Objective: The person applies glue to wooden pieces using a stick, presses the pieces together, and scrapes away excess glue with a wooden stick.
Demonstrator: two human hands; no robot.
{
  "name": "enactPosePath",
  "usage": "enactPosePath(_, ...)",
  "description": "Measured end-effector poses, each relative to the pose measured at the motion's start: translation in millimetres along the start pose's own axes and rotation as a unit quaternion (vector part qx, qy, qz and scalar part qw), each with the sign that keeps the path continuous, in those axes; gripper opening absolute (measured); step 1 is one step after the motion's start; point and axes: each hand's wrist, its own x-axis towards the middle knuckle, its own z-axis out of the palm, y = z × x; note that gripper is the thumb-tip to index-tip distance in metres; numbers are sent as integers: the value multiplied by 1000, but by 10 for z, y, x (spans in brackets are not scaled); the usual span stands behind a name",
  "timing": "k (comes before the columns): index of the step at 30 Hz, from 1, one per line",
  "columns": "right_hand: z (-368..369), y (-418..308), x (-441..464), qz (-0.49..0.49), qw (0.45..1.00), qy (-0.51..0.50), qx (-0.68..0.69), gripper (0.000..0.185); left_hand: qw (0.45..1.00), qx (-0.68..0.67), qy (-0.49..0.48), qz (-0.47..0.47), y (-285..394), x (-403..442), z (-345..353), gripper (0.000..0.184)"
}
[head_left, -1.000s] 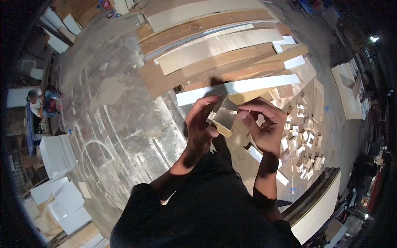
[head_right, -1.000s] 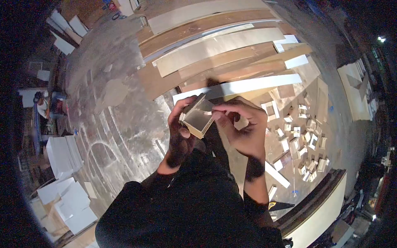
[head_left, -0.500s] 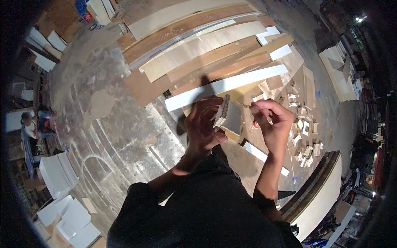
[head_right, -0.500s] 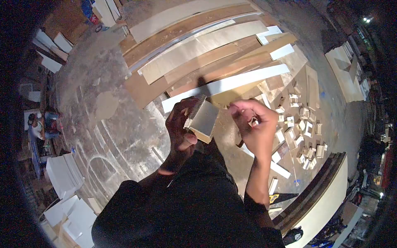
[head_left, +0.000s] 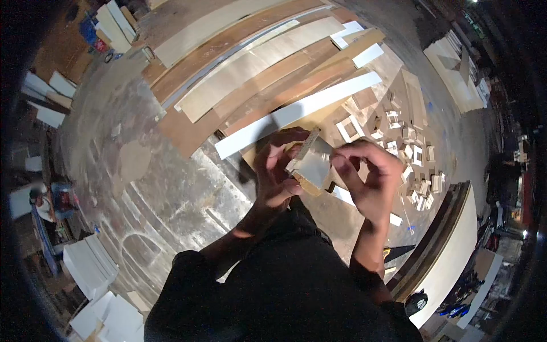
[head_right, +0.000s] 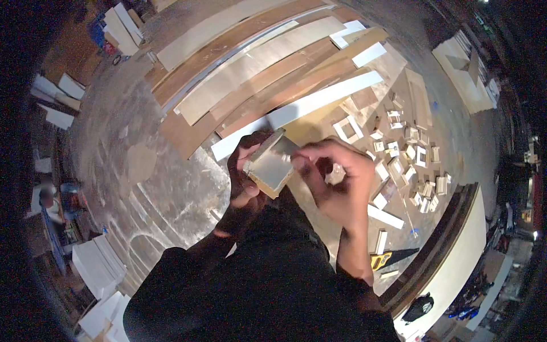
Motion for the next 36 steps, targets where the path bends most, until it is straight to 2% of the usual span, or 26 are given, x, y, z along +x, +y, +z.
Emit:
enactPosePath(1,-16,-26,25,-1,999,18,-44,27,1000,-1,-5,-5,-45,12,-12,83)
enactPosePath(3,-115,59,-72,67,996,52,-29,27,993,-90,-71,28,-156,79,-57,82)
enactPosePath(5,-205,88,-182,95,994,60,-6,27,996,-60,-65,0,-152,44,-112,82)
enactPosePath(7,-260,63,-267,51,996,75,-17,28,997,-30,-61,-34,-192,18,-116,82)
enactPosePath(10,-277,-134,-314,0,996,79,-29,27,995,-63,-73,-14,-275,40,-50,82)
enactPosePath(19,-316,-388,-443,3,995,93,-30,26,998,-47,-47,4,-460,-103,104,86)
enactPosePath(25,-349,-259,-503,-27,997,74,-14,25,995,-56,-73,48,-399,-41,137,86)
enactPosePath(31,-366,-301,-599,46,996,78,9,19,996,-66,-56,30,-394,-130,68,90)
enactPosePath(34,-366,-179,-648,81,990,71,91,17,999,-36,-21,-5,-334,-185,-5,87)
enactPosePath(36,-365,-109,-659,140,977,48,156,16,999,-29,-13,-3,-267,-202,7,90)
